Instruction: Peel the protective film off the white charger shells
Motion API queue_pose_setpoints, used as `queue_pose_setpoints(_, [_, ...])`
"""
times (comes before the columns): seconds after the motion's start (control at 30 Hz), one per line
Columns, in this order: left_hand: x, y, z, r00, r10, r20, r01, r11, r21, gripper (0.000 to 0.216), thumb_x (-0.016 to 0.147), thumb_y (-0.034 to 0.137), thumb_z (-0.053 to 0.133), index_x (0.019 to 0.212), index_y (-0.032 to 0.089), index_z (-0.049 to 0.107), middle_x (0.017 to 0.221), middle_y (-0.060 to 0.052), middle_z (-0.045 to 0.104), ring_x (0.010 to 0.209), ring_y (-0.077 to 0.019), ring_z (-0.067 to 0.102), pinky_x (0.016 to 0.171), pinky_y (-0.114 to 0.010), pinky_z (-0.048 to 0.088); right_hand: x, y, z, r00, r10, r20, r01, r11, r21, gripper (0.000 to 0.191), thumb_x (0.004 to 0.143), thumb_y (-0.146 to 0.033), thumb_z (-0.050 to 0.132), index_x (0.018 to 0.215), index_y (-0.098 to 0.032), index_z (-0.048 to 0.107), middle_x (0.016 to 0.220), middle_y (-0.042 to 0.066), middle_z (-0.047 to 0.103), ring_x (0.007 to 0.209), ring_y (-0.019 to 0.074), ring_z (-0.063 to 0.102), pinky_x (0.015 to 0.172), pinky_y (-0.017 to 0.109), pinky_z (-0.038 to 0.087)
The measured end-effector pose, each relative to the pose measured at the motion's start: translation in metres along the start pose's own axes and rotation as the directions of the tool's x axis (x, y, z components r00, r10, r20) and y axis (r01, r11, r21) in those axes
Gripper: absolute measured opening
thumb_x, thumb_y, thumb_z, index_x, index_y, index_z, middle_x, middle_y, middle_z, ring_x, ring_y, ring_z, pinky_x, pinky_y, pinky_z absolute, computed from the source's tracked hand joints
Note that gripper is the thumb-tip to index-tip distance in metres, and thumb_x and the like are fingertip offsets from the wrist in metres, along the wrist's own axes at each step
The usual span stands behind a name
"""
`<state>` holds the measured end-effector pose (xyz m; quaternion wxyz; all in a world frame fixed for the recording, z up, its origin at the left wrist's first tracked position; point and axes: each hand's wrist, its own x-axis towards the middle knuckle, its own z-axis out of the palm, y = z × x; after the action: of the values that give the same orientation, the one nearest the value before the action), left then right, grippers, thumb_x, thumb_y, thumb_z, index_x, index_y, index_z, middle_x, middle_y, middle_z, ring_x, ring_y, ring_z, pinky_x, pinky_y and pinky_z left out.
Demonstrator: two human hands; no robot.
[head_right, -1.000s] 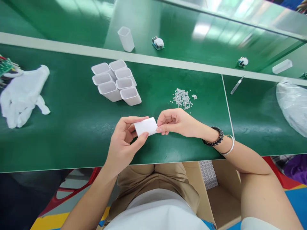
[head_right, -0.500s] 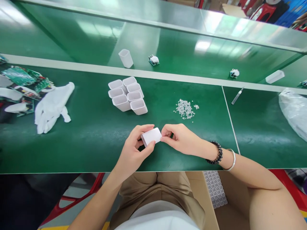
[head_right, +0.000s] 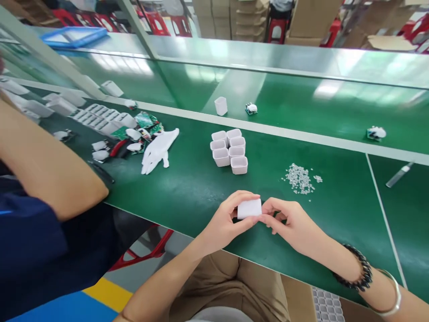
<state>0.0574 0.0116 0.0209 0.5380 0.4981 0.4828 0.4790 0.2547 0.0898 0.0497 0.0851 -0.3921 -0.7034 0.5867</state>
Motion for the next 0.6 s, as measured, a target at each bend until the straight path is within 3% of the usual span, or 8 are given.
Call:
queue_pose_setpoints(0.3, [0.000,-0.002,0.000,0.998,-0.056,0.006,0.057,0.992,-0.114,0.040,0.076,0.033,0.079,0.113,0.020,0.073,0.106,-0.008,0.059,0.082,-0.0161,0.059,0.065,-0.027,0.048,-0.008,-0.002,0.002,0.998,0.070,-0.006,-0.070,0.997,-0.011,0.032,0.082,-0.054,0.076,0.079,-0.023,0.070,0.072,0.002,0.062,0.061,0.0163,0.060,0.056,0.027,0.052])
queue_pose_setpoints(0.6, [-0.002,-0.010,0.008,0.996,0.031,-0.086,-0.031,1.000,0.003,0.045,0.073,0.031,0.076,0.116,0.019,0.071,0.111,-0.009,0.058,0.085,-0.0175,0.063,0.071,-0.028,0.054,-0.006,0.007,0.000,0.992,0.110,0.058,-0.107,0.993,-0.052,0.034,0.086,-0.056,0.070,0.080,-0.023,0.068,0.070,0.003,0.062,0.062,0.0178,0.060,0.058,0.028,0.053])
